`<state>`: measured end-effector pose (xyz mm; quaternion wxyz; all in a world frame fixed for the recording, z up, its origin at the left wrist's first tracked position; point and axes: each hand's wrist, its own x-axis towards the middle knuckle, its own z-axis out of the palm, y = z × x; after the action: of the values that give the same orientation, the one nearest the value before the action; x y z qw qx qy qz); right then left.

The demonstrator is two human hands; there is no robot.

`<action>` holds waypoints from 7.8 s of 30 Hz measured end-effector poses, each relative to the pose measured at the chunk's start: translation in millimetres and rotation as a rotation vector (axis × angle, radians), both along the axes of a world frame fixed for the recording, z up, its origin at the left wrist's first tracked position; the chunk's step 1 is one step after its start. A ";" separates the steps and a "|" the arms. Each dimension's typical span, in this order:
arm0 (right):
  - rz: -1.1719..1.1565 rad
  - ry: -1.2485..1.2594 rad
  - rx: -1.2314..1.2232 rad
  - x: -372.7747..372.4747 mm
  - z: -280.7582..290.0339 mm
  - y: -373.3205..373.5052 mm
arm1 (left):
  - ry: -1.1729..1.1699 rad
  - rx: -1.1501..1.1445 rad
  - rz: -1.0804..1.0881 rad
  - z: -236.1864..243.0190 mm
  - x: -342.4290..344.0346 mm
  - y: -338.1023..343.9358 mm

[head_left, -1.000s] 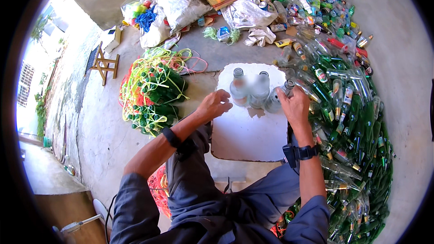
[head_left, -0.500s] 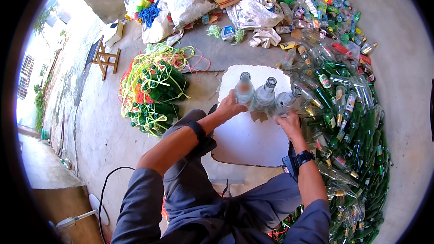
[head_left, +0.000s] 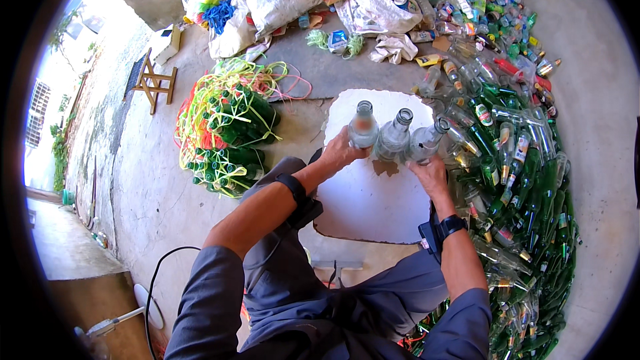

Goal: The person organizes glass bottles on a white surface and then begins untangling a bundle of pink and green plastic mesh netting.

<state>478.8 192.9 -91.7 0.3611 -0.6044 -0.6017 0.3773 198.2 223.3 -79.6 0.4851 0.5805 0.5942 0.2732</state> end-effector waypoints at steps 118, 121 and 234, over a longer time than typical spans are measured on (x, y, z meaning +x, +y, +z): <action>-1.299 -0.180 -0.223 338.9 -136.0 -426.6 | -0.610 -0.609 -0.344 -5.8 192.9 -170.5; -1.314 -0.183 -0.212 328.7 -125.5 -425.7 | -0.632 -0.713 -0.430 13.2 171.3 -171.2; -0.511 -0.508 -0.522 94.4 -219.9 -303.4 | -0.306 -0.143 0.286 106.0 -47.3 -102.0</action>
<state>573.2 -110.5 -311.6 0.1189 -0.8780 -0.3875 0.2548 150.9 121.2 26.4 0.5658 0.4063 0.6076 0.3815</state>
